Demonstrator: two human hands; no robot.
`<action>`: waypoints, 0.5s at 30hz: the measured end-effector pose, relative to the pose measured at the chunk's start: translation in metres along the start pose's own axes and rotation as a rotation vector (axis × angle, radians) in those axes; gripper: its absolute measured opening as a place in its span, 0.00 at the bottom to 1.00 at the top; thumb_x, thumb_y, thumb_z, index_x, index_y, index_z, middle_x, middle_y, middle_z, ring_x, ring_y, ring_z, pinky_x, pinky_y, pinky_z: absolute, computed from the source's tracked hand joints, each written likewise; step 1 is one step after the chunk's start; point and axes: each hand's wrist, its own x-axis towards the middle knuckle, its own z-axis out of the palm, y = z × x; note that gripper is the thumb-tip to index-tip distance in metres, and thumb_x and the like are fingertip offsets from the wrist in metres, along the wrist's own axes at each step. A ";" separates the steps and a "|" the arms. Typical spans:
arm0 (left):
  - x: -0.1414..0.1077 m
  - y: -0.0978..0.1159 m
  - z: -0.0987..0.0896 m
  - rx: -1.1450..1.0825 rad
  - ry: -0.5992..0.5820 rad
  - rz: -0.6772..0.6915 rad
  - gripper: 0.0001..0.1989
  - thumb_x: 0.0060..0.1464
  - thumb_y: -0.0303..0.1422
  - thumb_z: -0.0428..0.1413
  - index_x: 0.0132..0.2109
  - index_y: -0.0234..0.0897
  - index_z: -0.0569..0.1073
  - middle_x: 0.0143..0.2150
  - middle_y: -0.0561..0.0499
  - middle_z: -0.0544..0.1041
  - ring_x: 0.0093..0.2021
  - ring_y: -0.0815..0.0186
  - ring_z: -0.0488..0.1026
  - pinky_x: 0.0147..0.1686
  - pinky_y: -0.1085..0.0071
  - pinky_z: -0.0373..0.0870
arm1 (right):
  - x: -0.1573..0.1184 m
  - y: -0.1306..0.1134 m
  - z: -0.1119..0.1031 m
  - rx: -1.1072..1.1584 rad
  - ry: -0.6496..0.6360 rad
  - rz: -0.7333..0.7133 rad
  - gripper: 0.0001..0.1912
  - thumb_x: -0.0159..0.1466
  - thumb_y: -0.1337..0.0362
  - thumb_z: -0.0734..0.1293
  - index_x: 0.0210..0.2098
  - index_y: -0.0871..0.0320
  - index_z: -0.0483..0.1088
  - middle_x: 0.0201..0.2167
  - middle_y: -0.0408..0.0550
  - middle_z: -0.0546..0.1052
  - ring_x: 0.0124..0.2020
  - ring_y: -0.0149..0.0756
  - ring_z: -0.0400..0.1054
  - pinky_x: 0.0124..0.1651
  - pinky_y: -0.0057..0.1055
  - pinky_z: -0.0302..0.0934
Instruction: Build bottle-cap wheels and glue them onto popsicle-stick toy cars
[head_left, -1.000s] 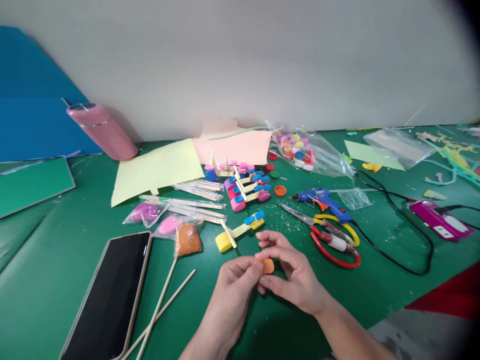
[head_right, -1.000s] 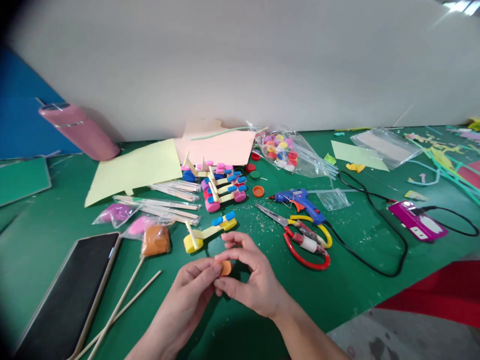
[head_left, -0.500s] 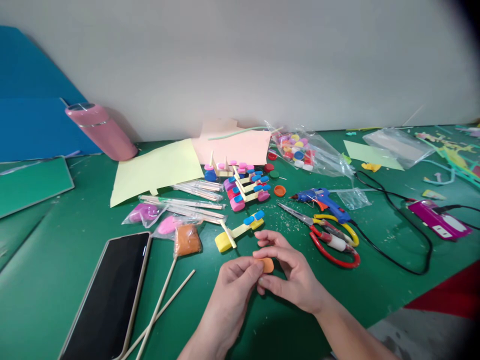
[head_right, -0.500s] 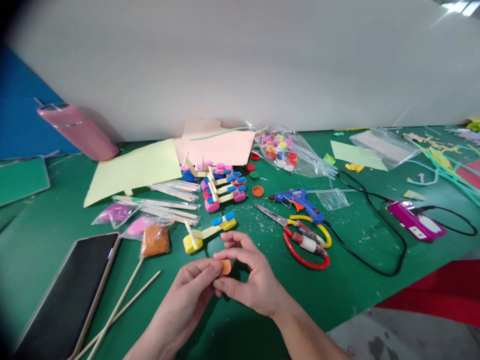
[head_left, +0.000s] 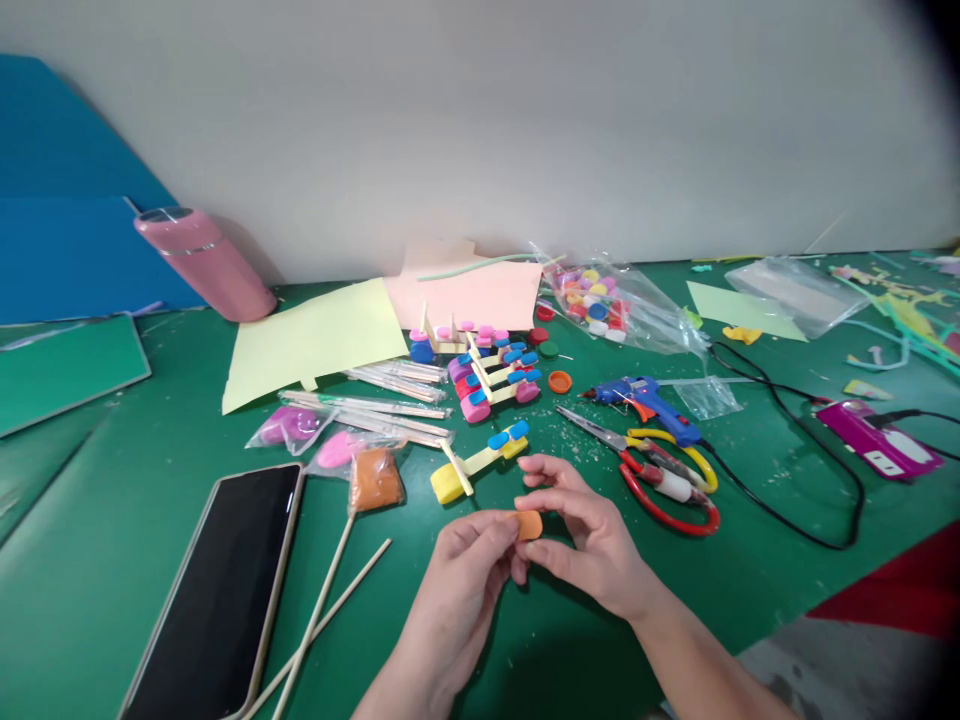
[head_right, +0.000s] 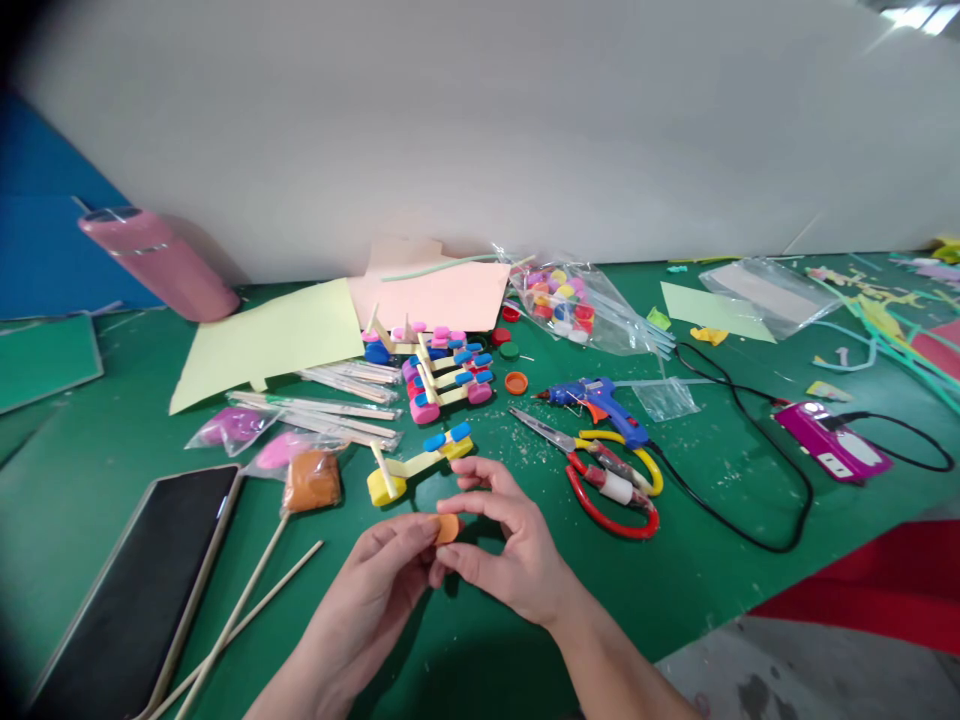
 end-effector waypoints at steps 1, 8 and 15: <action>0.000 0.000 0.000 0.000 -0.002 0.000 0.07 0.43 0.31 0.60 0.26 0.30 0.77 0.18 0.52 0.71 0.19 0.75 0.63 0.22 0.77 0.59 | 0.000 0.000 0.000 -0.003 0.000 -0.004 0.14 0.54 0.68 0.69 0.41 0.51 0.72 0.52 0.49 0.62 0.52 0.42 0.58 0.54 0.40 0.55; -0.002 -0.002 -0.002 -0.016 -0.012 0.009 0.07 0.45 0.30 0.58 0.24 0.30 0.75 0.18 0.51 0.72 0.20 0.74 0.64 0.23 0.77 0.59 | 0.001 0.003 -0.002 -0.014 0.034 -0.028 0.13 0.55 0.64 0.69 0.41 0.51 0.72 0.52 0.49 0.62 0.52 0.43 0.58 0.54 0.42 0.55; 0.000 -0.001 0.000 -0.023 0.009 0.001 0.07 0.44 0.31 0.59 0.23 0.30 0.75 0.19 0.51 0.72 0.19 0.75 0.63 0.23 0.77 0.59 | 0.001 0.001 -0.001 -0.059 0.027 -0.016 0.17 0.54 0.65 0.69 0.44 0.51 0.70 0.52 0.50 0.62 0.52 0.43 0.59 0.54 0.41 0.55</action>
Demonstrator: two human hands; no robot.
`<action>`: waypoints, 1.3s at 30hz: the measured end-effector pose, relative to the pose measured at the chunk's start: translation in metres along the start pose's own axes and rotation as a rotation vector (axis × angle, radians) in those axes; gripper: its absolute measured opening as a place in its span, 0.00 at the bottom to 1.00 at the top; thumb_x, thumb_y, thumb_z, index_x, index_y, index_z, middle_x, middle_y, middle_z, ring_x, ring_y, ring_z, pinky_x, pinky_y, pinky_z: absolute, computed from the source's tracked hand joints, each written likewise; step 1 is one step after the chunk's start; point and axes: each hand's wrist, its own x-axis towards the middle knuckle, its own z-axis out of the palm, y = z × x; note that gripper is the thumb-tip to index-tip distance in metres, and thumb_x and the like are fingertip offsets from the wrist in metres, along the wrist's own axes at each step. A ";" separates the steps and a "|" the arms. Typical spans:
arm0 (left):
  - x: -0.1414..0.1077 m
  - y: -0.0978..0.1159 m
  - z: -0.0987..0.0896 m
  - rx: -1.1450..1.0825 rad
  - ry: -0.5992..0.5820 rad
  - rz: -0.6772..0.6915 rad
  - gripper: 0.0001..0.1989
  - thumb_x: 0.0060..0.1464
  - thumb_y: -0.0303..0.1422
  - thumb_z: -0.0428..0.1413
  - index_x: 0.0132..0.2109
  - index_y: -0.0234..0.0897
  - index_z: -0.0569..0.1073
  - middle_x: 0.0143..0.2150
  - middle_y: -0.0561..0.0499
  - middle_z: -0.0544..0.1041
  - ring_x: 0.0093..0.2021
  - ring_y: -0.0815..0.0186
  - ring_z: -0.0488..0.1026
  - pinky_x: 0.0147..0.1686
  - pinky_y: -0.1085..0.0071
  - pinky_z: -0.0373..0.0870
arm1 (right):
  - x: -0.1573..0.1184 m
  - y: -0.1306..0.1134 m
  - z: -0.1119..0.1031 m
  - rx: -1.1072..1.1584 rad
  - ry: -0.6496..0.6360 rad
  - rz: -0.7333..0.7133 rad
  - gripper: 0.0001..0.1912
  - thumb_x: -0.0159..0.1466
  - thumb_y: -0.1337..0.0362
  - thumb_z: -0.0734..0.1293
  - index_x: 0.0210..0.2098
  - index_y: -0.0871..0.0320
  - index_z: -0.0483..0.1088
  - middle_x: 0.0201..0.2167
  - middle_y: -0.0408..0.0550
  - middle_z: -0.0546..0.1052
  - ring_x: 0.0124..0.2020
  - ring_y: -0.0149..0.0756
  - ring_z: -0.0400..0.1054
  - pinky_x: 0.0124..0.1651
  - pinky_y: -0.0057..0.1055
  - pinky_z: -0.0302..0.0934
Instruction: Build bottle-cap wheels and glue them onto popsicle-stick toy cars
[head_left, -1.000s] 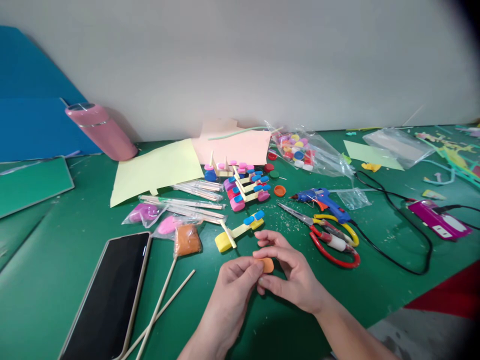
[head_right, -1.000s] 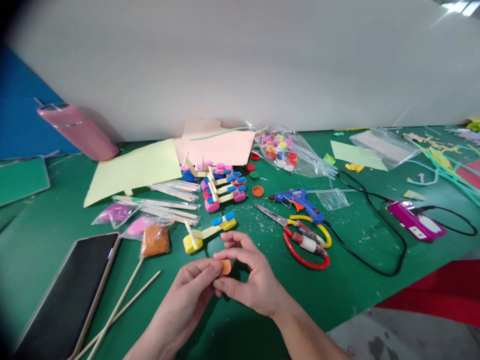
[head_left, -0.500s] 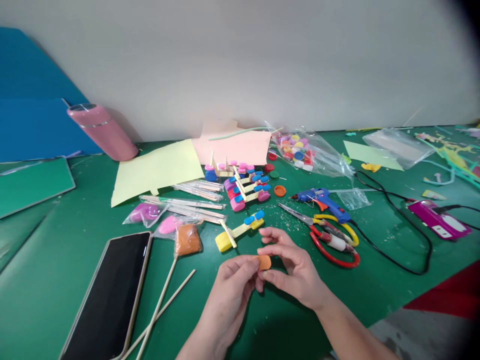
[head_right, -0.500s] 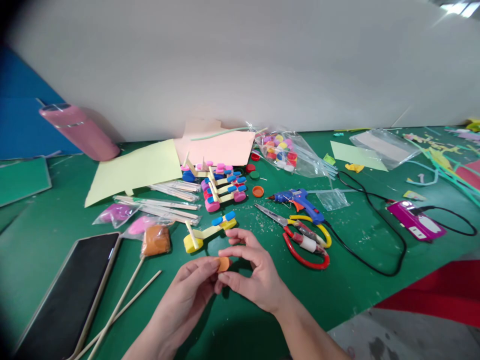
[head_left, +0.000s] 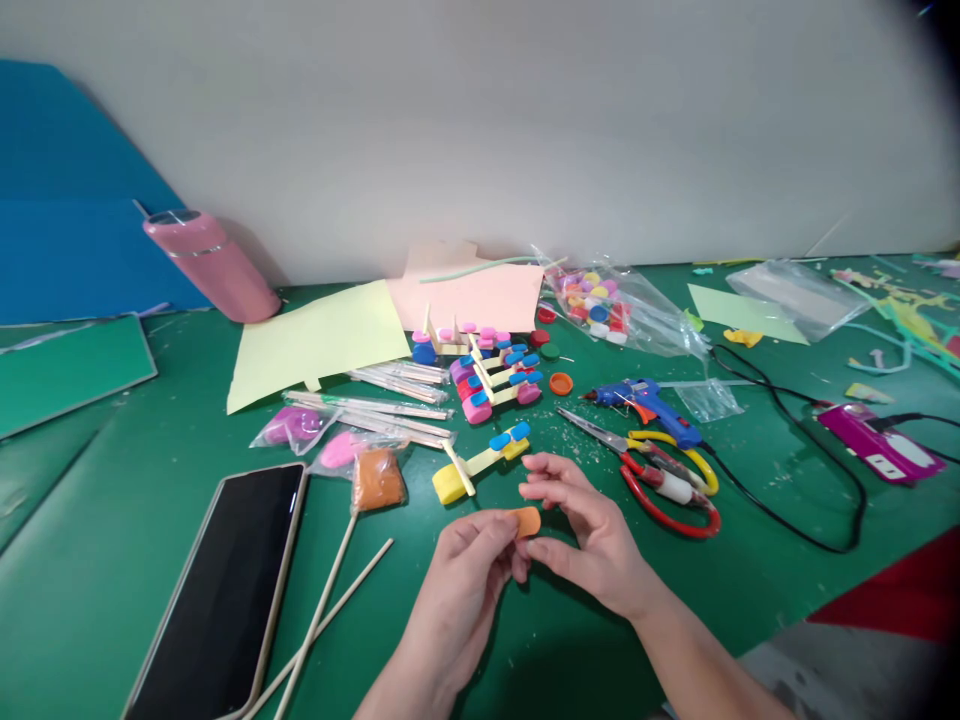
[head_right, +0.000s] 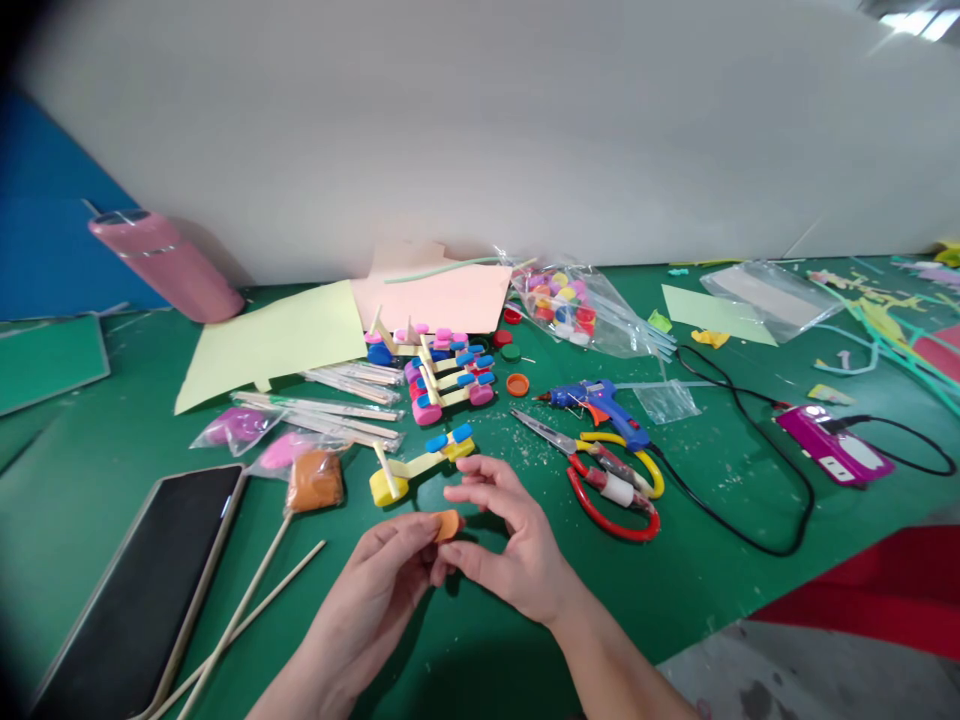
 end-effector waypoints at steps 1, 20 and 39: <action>0.000 0.000 0.000 0.005 0.005 -0.001 0.07 0.44 0.31 0.59 0.23 0.30 0.75 0.19 0.51 0.72 0.19 0.75 0.63 0.23 0.77 0.59 | 0.000 0.000 0.000 -0.016 -0.002 0.001 0.17 0.54 0.65 0.69 0.44 0.51 0.70 0.52 0.50 0.62 0.52 0.43 0.59 0.55 0.40 0.54; -0.003 0.001 0.001 0.096 -0.007 0.008 0.08 0.43 0.32 0.60 0.24 0.30 0.76 0.18 0.52 0.70 0.20 0.74 0.62 0.23 0.75 0.58 | 0.001 -0.003 -0.001 -0.120 0.003 -0.083 0.17 0.54 0.65 0.69 0.44 0.50 0.70 0.50 0.49 0.64 0.50 0.42 0.61 0.53 0.40 0.57; -0.006 -0.002 0.004 0.697 0.141 0.431 0.07 0.47 0.33 0.56 0.30 0.35 0.77 0.24 0.51 0.72 0.25 0.67 0.66 0.26 0.74 0.60 | -0.001 -0.001 0.003 -0.285 0.167 -0.029 0.03 0.58 0.64 0.64 0.30 0.55 0.70 0.43 0.50 0.67 0.42 0.39 0.65 0.43 0.35 0.62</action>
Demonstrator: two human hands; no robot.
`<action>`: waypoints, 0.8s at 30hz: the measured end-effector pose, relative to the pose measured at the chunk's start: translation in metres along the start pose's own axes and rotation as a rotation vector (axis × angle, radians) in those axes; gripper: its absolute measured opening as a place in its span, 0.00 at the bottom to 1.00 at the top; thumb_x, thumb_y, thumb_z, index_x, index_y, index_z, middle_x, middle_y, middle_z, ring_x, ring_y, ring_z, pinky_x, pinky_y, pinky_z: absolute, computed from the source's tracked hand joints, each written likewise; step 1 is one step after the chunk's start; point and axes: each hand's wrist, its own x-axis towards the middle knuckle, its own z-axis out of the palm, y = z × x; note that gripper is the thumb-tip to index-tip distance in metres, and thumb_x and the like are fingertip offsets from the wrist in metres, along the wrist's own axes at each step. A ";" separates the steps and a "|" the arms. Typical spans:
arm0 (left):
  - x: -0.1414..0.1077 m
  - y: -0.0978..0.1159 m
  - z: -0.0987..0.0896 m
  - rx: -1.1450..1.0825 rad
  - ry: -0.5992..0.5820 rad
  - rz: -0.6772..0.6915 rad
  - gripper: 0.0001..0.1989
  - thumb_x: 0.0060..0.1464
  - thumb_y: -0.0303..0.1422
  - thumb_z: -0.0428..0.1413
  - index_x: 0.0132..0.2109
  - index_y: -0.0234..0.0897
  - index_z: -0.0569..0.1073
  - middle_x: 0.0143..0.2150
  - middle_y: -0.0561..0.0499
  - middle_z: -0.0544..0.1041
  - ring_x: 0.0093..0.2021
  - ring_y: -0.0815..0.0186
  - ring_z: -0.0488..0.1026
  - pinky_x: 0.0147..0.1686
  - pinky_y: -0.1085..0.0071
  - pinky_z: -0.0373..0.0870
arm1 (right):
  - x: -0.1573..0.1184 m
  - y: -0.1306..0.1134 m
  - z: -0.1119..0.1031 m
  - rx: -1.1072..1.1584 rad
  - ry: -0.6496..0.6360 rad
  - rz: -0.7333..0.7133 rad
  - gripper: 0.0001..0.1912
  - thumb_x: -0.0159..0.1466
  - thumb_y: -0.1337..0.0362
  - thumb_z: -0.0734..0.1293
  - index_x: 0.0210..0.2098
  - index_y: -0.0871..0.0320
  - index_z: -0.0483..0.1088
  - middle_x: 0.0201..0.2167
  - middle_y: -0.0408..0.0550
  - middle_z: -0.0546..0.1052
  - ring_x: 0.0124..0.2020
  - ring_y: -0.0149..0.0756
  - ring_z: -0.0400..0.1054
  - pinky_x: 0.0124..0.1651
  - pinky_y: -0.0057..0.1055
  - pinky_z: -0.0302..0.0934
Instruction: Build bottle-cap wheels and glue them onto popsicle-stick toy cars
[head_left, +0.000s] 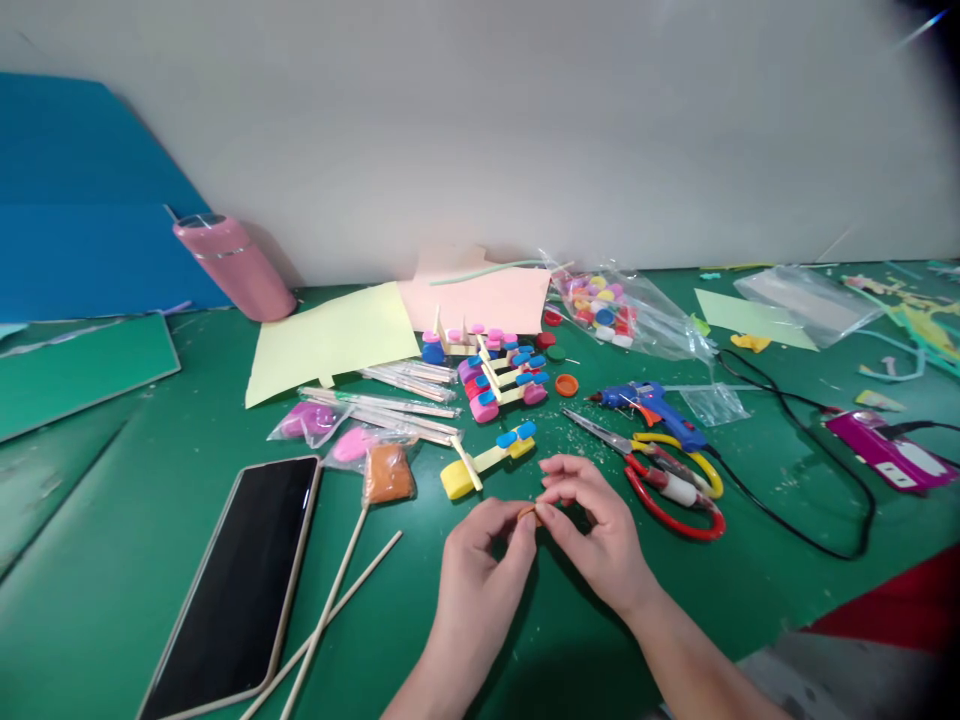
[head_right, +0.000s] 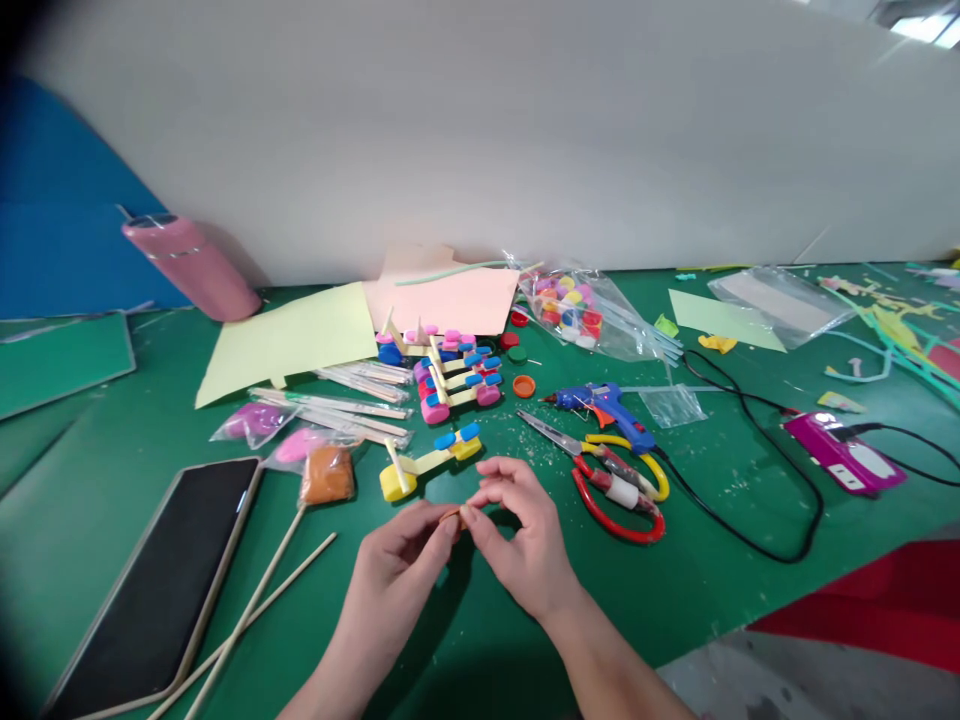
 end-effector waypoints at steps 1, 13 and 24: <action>0.000 -0.001 0.000 0.021 0.008 0.026 0.07 0.47 0.32 0.56 0.30 0.35 0.77 0.24 0.51 0.73 0.25 0.67 0.66 0.26 0.74 0.61 | 0.000 -0.001 0.001 -0.023 0.009 -0.009 0.03 0.58 0.65 0.64 0.29 0.55 0.70 0.42 0.49 0.67 0.41 0.38 0.65 0.43 0.35 0.62; -0.001 -0.004 0.001 0.063 0.147 0.096 0.05 0.46 0.31 0.56 0.28 0.36 0.76 0.24 0.51 0.75 0.26 0.66 0.69 0.28 0.74 0.63 | 0.003 -0.011 0.005 -0.125 0.039 -0.028 0.04 0.57 0.66 0.64 0.26 0.56 0.69 0.40 0.50 0.68 0.40 0.39 0.66 0.43 0.36 0.62; -0.017 0.004 -0.016 -0.112 0.108 -0.056 0.11 0.50 0.35 0.54 0.37 0.33 0.75 0.26 0.52 0.74 0.26 0.68 0.69 0.29 0.73 0.66 | 0.012 -0.025 0.001 -0.132 -0.122 0.140 0.08 0.56 0.63 0.64 0.22 0.58 0.68 0.43 0.52 0.68 0.34 0.35 0.67 0.27 0.27 0.59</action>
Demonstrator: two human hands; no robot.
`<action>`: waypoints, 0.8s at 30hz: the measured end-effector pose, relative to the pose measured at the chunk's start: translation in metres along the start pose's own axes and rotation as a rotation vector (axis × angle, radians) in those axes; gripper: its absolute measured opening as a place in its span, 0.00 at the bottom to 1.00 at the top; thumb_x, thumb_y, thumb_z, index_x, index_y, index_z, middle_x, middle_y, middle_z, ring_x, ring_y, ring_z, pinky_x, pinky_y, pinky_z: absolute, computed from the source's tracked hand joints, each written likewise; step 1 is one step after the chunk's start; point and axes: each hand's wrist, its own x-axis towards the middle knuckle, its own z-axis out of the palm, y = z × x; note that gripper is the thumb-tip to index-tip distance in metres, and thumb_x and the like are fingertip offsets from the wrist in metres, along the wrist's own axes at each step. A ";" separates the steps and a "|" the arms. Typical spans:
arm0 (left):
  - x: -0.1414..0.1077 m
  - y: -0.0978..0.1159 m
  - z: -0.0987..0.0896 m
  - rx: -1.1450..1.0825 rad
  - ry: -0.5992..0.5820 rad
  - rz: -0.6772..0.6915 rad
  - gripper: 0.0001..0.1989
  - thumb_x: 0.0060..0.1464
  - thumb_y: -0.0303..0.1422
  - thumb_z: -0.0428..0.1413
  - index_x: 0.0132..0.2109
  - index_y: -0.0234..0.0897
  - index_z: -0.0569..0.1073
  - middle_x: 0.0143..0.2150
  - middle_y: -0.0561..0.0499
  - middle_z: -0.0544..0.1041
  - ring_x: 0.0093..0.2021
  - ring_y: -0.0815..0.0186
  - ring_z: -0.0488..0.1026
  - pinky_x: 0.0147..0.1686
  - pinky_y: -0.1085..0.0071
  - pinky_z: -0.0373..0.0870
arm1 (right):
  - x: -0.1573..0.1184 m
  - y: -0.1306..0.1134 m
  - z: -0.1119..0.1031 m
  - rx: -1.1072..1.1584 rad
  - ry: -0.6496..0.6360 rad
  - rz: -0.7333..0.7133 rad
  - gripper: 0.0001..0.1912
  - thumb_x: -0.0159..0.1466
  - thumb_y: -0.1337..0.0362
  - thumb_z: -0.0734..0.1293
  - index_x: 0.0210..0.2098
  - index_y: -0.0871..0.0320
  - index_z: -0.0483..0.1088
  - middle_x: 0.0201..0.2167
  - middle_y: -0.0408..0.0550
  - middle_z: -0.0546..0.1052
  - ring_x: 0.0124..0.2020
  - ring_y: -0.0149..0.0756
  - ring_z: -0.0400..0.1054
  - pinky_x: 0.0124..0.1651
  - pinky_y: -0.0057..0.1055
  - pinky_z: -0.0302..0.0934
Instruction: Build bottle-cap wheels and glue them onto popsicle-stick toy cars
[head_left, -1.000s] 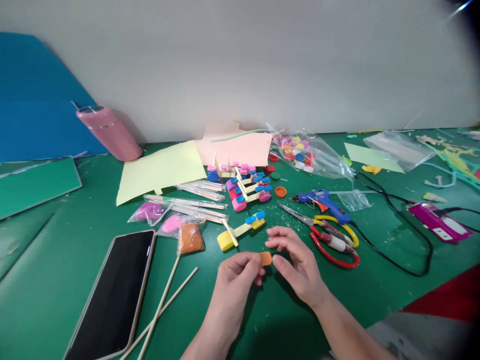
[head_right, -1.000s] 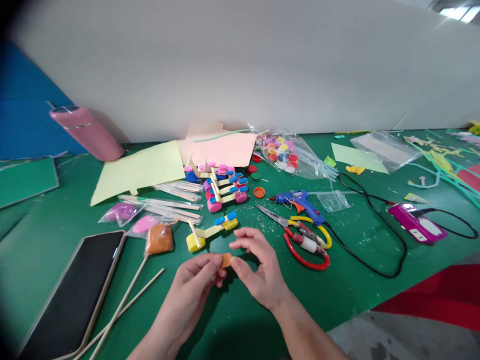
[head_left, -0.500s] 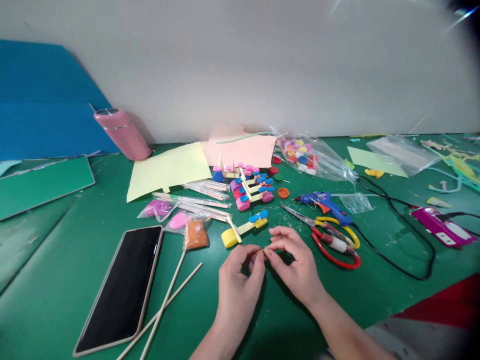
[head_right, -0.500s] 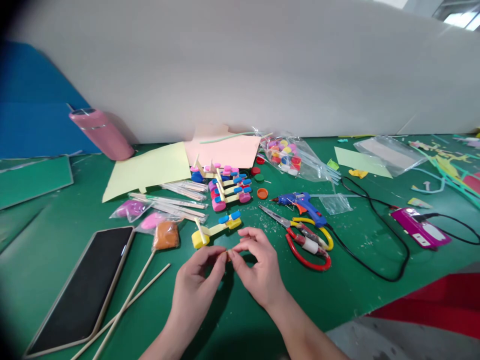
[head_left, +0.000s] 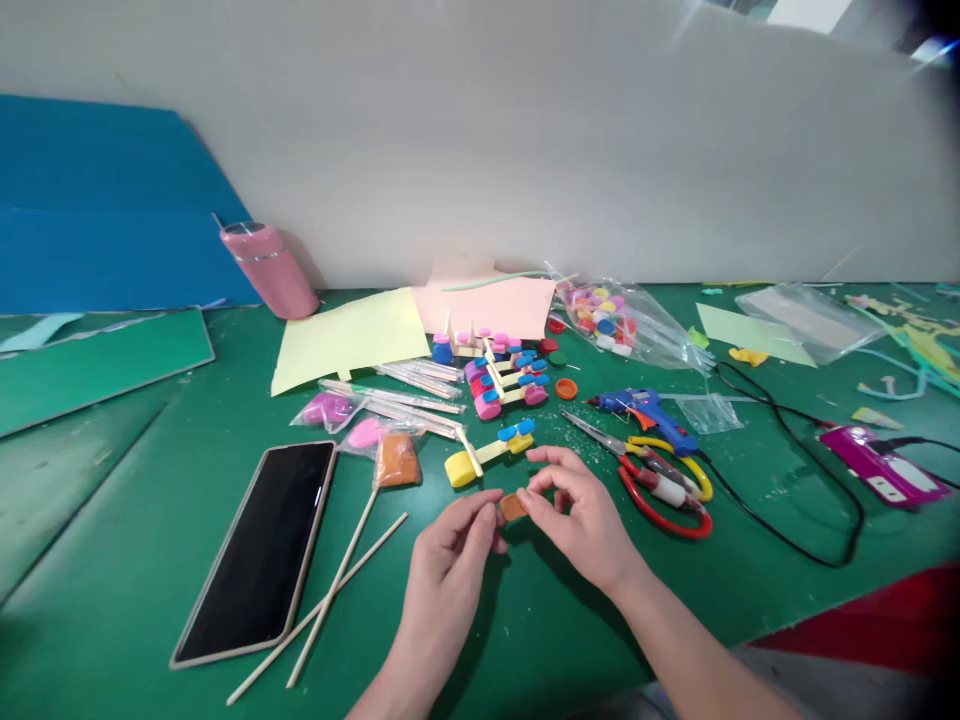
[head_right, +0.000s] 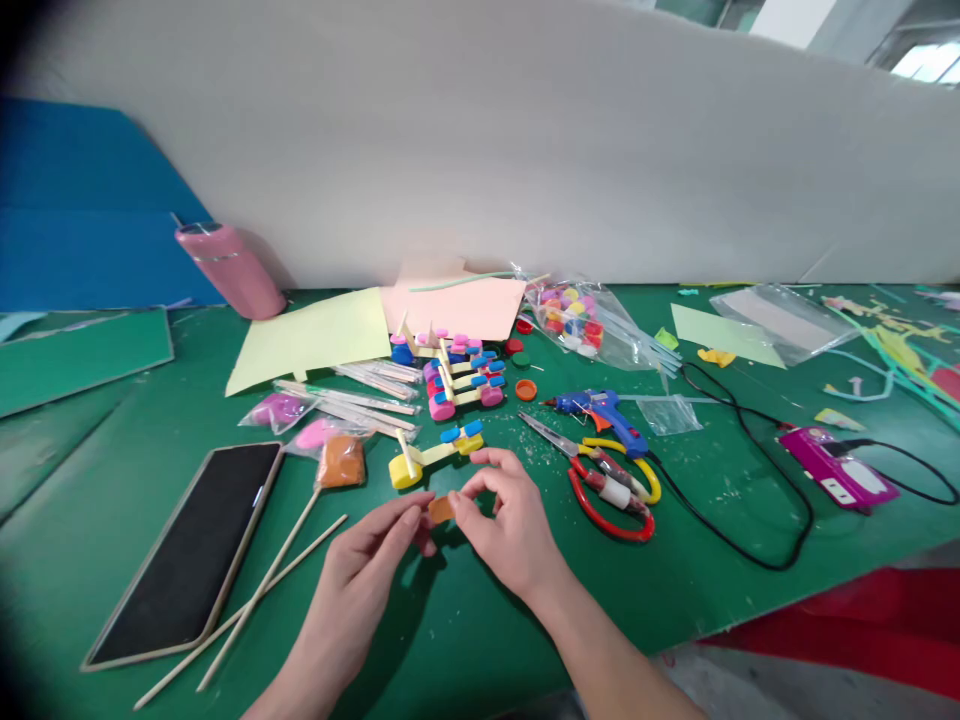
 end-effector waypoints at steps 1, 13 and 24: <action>-0.001 -0.002 -0.003 -0.012 -0.024 -0.004 0.12 0.49 0.35 0.54 0.39 0.33 0.75 0.29 0.51 0.75 0.27 0.67 0.70 0.29 0.72 0.67 | 0.001 -0.002 0.000 -0.006 -0.023 0.010 0.08 0.56 0.64 0.64 0.22 0.58 0.68 0.43 0.51 0.68 0.33 0.34 0.67 0.27 0.27 0.59; -0.002 -0.016 -0.032 0.116 -0.023 0.075 0.12 0.45 0.32 0.58 0.39 0.35 0.73 0.32 0.48 0.75 0.33 0.63 0.71 0.35 0.66 0.71 | 0.009 -0.016 0.013 0.018 -0.191 -0.018 0.10 0.59 0.62 0.63 0.24 0.58 0.69 0.41 0.49 0.69 0.38 0.35 0.66 0.30 0.26 0.57; 0.017 -0.010 -0.054 0.071 0.134 -0.037 0.12 0.44 0.33 0.57 0.38 0.35 0.72 0.31 0.50 0.75 0.30 0.65 0.72 0.33 0.69 0.67 | 0.017 0.004 0.017 0.101 -0.117 0.015 0.10 0.62 0.58 0.60 0.36 0.56 0.68 0.38 0.47 0.71 0.34 0.34 0.66 0.30 0.27 0.59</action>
